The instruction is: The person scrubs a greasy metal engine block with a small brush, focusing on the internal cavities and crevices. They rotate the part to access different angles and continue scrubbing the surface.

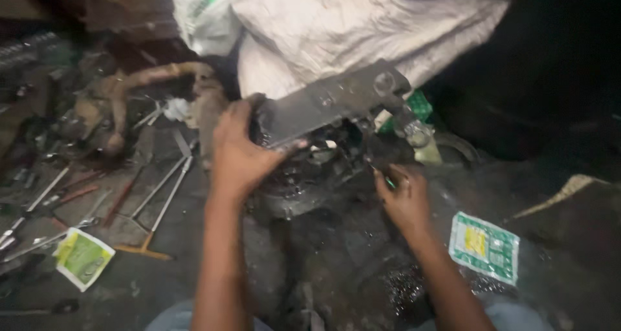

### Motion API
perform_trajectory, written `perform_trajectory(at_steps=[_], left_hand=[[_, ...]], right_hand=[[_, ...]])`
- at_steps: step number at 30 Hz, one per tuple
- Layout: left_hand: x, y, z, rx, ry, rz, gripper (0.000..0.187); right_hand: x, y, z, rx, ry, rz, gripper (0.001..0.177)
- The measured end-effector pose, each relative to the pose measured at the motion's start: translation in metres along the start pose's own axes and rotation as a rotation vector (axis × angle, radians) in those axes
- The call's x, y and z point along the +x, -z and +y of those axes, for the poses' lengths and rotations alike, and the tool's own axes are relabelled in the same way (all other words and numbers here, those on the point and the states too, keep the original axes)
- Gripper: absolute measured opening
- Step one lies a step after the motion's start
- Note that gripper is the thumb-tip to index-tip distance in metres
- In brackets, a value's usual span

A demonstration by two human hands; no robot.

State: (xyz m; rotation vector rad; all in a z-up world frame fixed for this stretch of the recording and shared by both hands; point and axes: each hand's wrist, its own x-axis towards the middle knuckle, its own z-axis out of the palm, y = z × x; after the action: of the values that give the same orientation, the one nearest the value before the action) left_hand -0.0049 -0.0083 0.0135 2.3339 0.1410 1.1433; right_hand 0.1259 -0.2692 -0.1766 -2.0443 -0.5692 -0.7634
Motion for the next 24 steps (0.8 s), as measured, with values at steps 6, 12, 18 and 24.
perform_trajectory(at_steps=[6,12,18,24], left_hand=[[0.002,0.006,0.004,-0.054,0.09,-0.02,0.083],[0.004,0.011,0.005,-0.01,0.071,-0.034,0.088],[0.003,0.013,0.004,0.007,0.092,-0.104,0.079],[0.004,0.004,-0.003,0.086,0.114,-0.051,0.087]], right_hand=[[0.015,0.014,-0.02,0.3,-0.266,-0.219,0.03],[0.016,0.014,-0.027,0.266,-0.281,-0.188,0.032],[0.014,0.009,-0.02,0.258,-0.279,-0.21,0.03],[0.006,0.002,-0.01,0.148,-0.261,-0.132,0.036]])
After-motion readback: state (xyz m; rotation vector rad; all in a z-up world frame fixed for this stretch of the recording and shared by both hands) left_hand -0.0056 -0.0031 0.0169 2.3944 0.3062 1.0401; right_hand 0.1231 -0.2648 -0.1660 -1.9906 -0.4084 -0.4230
